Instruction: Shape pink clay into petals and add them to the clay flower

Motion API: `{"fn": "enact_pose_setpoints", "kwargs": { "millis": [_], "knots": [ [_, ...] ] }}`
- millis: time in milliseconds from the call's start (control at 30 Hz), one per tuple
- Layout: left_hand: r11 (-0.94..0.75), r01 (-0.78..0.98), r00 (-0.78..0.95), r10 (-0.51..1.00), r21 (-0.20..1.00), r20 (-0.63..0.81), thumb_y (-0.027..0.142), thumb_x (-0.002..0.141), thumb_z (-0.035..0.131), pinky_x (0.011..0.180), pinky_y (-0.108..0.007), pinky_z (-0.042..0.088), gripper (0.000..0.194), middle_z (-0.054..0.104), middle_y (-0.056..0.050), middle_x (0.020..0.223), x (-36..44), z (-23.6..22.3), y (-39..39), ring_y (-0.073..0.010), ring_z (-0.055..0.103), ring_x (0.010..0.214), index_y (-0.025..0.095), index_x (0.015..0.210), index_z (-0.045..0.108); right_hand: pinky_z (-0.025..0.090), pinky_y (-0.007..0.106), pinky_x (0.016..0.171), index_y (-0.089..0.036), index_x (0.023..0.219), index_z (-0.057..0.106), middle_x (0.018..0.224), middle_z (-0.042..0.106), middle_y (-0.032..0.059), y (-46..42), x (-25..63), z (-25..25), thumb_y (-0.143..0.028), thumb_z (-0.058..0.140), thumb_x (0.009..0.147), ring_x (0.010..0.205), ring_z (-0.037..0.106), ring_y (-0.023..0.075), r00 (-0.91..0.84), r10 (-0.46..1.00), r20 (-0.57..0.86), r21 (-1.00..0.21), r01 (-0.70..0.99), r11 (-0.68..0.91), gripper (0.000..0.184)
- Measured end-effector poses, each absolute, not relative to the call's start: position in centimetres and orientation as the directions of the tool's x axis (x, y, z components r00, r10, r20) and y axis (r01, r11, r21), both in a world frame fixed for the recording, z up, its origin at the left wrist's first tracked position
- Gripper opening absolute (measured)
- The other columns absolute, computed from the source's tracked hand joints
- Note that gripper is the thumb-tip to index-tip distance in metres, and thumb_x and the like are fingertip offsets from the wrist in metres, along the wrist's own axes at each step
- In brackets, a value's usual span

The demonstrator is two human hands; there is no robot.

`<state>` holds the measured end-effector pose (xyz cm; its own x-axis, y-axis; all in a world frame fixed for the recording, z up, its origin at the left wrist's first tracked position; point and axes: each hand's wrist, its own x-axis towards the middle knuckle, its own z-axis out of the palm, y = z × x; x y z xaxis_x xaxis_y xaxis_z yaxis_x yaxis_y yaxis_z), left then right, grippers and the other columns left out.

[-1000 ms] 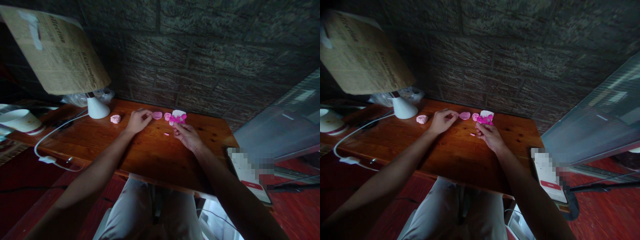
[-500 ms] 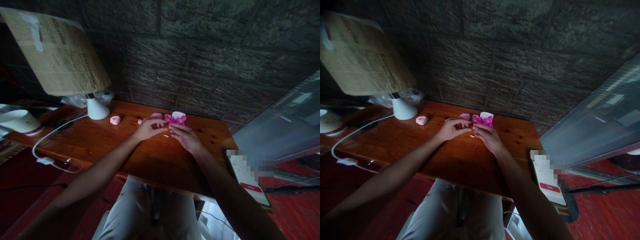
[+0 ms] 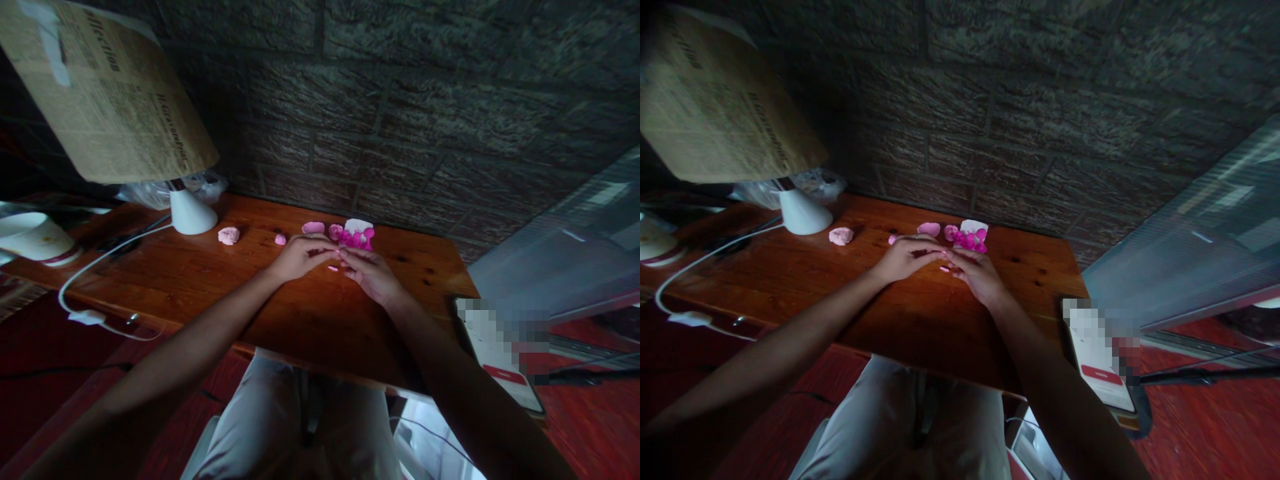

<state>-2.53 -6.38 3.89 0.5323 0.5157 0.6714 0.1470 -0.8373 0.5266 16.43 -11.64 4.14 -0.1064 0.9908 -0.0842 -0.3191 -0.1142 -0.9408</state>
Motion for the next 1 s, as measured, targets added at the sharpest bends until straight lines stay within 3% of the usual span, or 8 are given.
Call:
{"fn": "enact_pose_setpoints", "kwargs": {
  "millis": [533, 667, 800, 1000],
  "knots": [
    [-0.91, 0.252, 0.581, 0.414, 0.329, 0.701, 0.024, 0.1, 0.053, 0.078, -0.028, 0.053, 0.017, 0.07, -0.007, 0.091, -2.3, 4.1, -6.9, -0.0161, 0.066, 0.084, 0.016, 0.097, 0.068, 0.042, 0.025, 0.063, -0.021, 0.072, 0.077, 0.076, 0.074, 0.0018, -11.7, 16.0, 3.9, -0.043, 0.09, 0.055, 0.065, 0.058, 0.0104, -0.03, 0.995, -0.095, -0.964, -0.247, -0.1, 0.031],
    [-0.868, 0.226, 0.551, 0.488, 0.442, 0.677, 0.027, 0.1, 0.055, 0.076, -0.027, 0.052, 0.018, 0.073, -0.006, 0.089, -2.1, 4.5, -7.0, -0.0154, 0.066, 0.081, 0.017, 0.094, 0.068, 0.038, 0.025, 0.057, -0.02, 0.064, 0.073, 0.066, 0.07, -0.0001, -11.5, 15.5, 4.1, -0.042, 0.088, 0.054, 0.057, 0.051, 0.0087, 0.063, 0.996, -0.057, -0.971, -0.234, -0.041, 0.028],
    [-0.769, 0.156, 0.514, 0.6, 0.62, 0.614, 0.037, 0.098, 0.058, 0.068, -0.024, 0.051, 0.025, 0.073, -0.006, 0.086, -1.7, 4.5, -6.9, -0.0138, 0.065, 0.075, 0.016, 0.093, 0.069, 0.039, 0.024, 0.056, -0.021, 0.065, 0.072, 0.068, 0.069, 0.0005, -11.5, 15.3, 4.6, -0.037, 0.087, 0.055, 0.06, 0.053, 0.0099, 0.054, 0.998, -0.044, -0.944, -0.328, -0.024, 0.025],
    [-0.555, 0.172, 0.232, 0.826, 0.814, 0.514, 0.052, 0.091, 0.063, 0.054, -0.023, 0.048, 0.039, 0.073, -0.006, 0.077, -4.8, 5.0, -4.7, -0.0116, 0.06, 0.057, 0.014, 0.096, 0.07, 0.041, 0.026, 0.058, -0.024, 0.069, 0.07, 0.074, 0.07, -0.0011, -11.6, 17.1, 5.5, -0.031, 0.084, 0.06, 0.061, 0.051, 0.0104, 0.049, 0.999, -0.015, -0.895, -0.446, 0.009, 0.018]
  ]
}}
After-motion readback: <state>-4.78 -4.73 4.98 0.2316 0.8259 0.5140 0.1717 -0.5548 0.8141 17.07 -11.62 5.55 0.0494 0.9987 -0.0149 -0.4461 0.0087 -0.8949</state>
